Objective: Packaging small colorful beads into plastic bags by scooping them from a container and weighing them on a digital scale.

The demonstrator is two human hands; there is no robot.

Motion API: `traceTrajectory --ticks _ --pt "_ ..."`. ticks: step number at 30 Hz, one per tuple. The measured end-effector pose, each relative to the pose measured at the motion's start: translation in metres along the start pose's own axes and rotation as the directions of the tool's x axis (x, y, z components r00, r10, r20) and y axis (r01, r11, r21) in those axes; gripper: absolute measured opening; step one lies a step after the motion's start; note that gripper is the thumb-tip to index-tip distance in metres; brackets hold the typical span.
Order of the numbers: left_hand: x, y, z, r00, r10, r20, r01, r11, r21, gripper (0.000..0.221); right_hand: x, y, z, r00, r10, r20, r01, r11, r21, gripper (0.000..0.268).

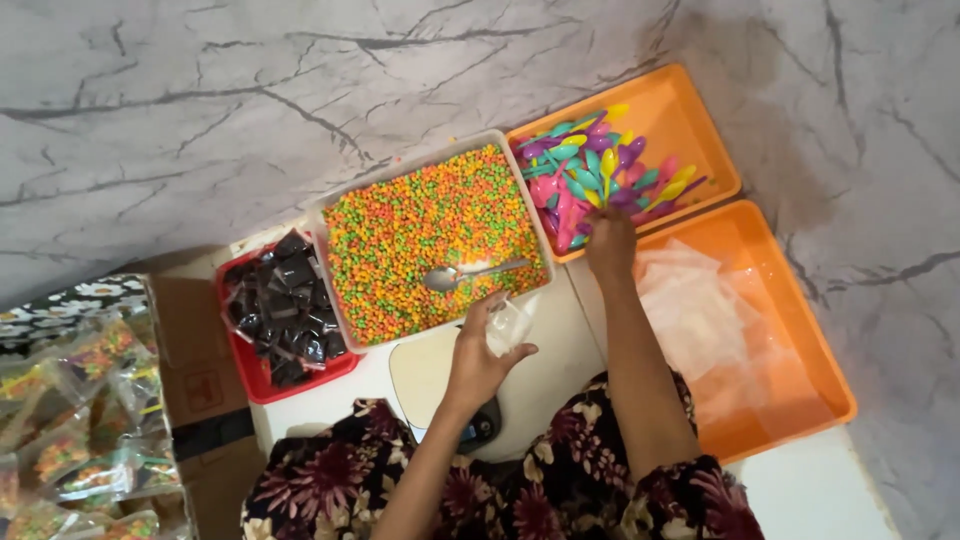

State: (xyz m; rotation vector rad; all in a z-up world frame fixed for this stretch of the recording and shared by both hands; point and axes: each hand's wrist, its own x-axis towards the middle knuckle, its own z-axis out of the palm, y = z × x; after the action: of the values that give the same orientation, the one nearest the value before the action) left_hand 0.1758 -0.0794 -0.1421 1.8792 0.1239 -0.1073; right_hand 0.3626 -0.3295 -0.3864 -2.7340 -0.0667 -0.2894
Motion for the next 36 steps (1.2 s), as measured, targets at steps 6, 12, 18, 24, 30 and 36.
traceTrajectory --ticks 6,12,18,24,30,36 --pt "-0.004 0.013 -0.005 0.994 -0.094 0.058 0.092 0.995 0.027 0.092 0.010 0.009 0.017 0.992 -0.117 -0.052 0.121 0.988 0.092 0.005" --pt "-0.014 0.015 -0.009 0.994 -0.096 0.050 0.097 0.995 -0.014 0.090 0.014 -0.031 -0.029 0.967 -0.230 -0.114 0.253 0.929 0.271 0.008" --pt "-0.019 0.013 -0.016 0.997 -0.048 0.059 0.052 0.996 -0.072 0.089 -0.015 -0.136 -0.162 0.930 0.027 -0.367 0.246 0.696 0.674 0.032" --pt "-0.052 -0.013 -0.025 0.998 -0.014 0.067 0.025 0.987 -0.157 0.094 -0.132 -0.182 -0.238 0.957 0.195 -0.213 0.110 0.436 0.893 0.021" --pt "-0.108 -0.003 -0.056 0.983 0.116 0.142 -0.090 0.981 -0.174 0.096 -0.200 -0.249 -0.267 1.000 0.004 -0.022 0.019 0.324 0.946 0.024" --pt "-0.163 0.007 -0.092 0.975 0.196 0.105 -0.166 0.955 -0.244 0.095 -0.222 -0.285 -0.308 0.918 -0.392 -0.061 0.330 0.668 0.667 0.010"
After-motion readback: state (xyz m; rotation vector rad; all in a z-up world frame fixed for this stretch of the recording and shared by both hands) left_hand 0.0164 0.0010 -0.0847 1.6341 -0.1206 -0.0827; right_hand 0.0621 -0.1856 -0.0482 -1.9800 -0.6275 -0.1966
